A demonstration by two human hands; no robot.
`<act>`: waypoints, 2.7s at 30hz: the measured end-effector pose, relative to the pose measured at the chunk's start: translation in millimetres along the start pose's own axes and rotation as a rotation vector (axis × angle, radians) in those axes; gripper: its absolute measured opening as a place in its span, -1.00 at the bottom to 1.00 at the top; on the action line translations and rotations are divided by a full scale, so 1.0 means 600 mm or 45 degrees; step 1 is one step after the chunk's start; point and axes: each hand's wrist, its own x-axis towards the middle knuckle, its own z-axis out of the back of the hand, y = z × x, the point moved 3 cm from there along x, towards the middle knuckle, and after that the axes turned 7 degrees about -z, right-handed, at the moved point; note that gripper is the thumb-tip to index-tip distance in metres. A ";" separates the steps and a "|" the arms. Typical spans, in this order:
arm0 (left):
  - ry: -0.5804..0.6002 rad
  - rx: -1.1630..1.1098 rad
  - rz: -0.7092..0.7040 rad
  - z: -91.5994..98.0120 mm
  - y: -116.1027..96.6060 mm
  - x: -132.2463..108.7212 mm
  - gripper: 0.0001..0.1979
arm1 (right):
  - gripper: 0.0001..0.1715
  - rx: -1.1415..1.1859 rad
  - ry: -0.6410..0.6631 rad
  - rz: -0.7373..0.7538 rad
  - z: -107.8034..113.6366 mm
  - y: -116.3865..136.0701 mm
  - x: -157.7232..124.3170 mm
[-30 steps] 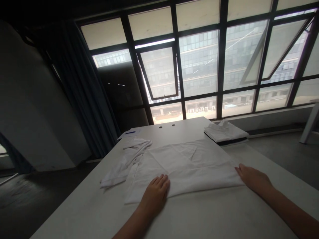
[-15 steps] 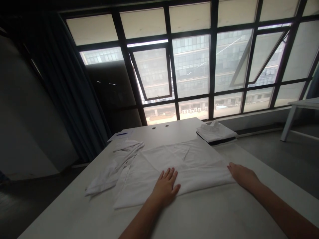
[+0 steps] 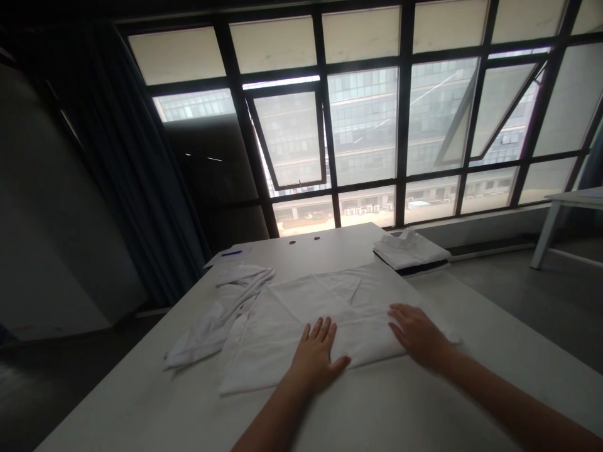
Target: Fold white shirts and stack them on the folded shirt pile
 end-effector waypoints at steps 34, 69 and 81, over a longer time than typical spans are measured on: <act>0.029 0.036 0.018 0.014 0.006 -0.012 -0.22 | -0.13 -0.074 0.242 -0.330 -0.074 -0.173 -0.035; 0.063 0.091 0.104 0.006 0.030 -0.022 -0.28 | -0.59 0.340 0.241 0.095 -0.024 0.086 0.015; -0.033 0.076 0.064 0.009 0.055 -0.022 -0.38 | -0.16 0.348 0.357 0.150 -0.121 0.214 0.071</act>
